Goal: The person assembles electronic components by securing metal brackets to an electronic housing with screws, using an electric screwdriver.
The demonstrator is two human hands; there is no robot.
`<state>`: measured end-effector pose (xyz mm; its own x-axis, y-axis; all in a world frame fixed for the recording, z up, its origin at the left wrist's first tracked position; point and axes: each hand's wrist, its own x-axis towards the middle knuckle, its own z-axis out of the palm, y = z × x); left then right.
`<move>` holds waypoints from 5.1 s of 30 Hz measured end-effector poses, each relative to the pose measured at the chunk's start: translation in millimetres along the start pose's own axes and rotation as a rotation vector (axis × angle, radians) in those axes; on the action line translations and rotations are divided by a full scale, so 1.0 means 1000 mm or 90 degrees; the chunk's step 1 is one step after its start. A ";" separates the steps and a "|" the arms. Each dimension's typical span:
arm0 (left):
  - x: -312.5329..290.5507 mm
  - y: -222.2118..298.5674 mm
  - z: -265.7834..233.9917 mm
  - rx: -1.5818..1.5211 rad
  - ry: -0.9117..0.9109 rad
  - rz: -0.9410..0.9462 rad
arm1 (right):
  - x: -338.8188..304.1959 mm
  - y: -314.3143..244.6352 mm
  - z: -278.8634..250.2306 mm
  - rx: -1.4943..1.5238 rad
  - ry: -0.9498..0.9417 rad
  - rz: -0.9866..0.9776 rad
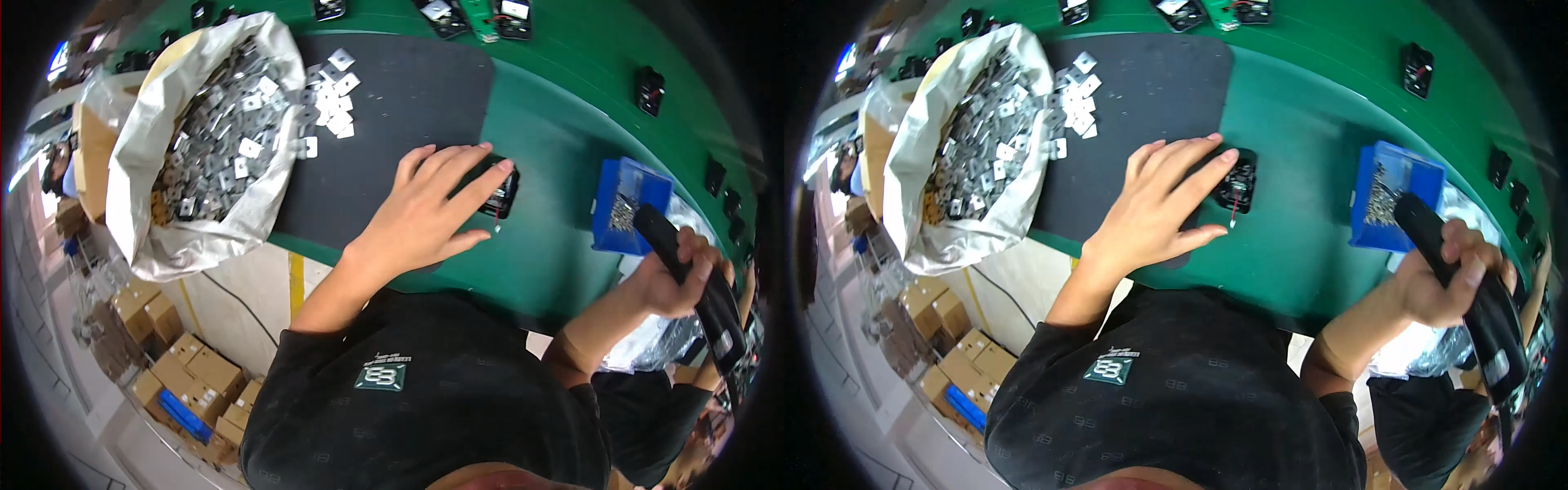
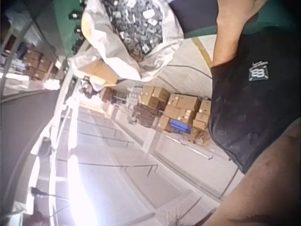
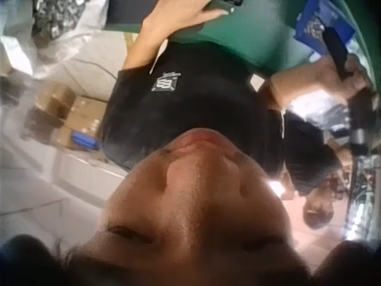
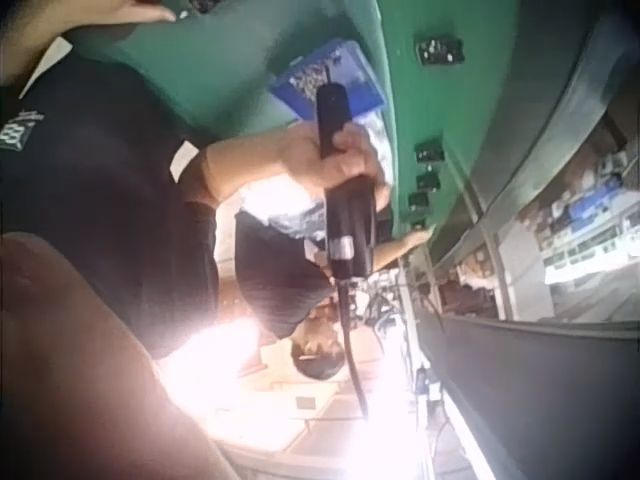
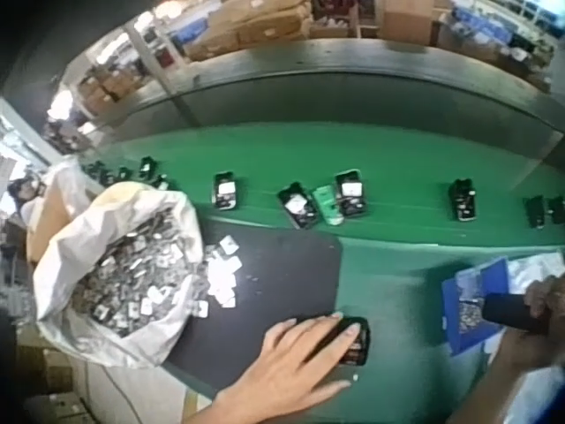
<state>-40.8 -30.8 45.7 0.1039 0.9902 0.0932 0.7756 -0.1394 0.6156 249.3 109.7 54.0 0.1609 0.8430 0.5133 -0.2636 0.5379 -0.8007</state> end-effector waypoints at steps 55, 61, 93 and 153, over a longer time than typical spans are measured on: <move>0.029 -0.004 0.043 -0.169 0.136 -0.175 | -0.027 -0.042 0.030 0.108 -0.077 -0.001; 0.045 -0.013 0.027 -0.126 -0.046 -0.178 | -0.028 -0.044 0.038 0.203 -0.146 0.041; 0.028 0.016 0.042 -0.142 0.175 0.265 | -0.037 -0.051 0.067 0.392 -0.247 0.106; 0.023 -0.030 0.040 -0.081 0.036 0.056 | -0.057 0.005 0.103 0.210 -0.323 0.159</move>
<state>-36.6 -3.1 -1.4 0.1300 0.9727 0.1924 0.6796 -0.2287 0.6970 140.5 63.2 52.8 -0.3903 0.7910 0.4712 -0.5259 0.2285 -0.8193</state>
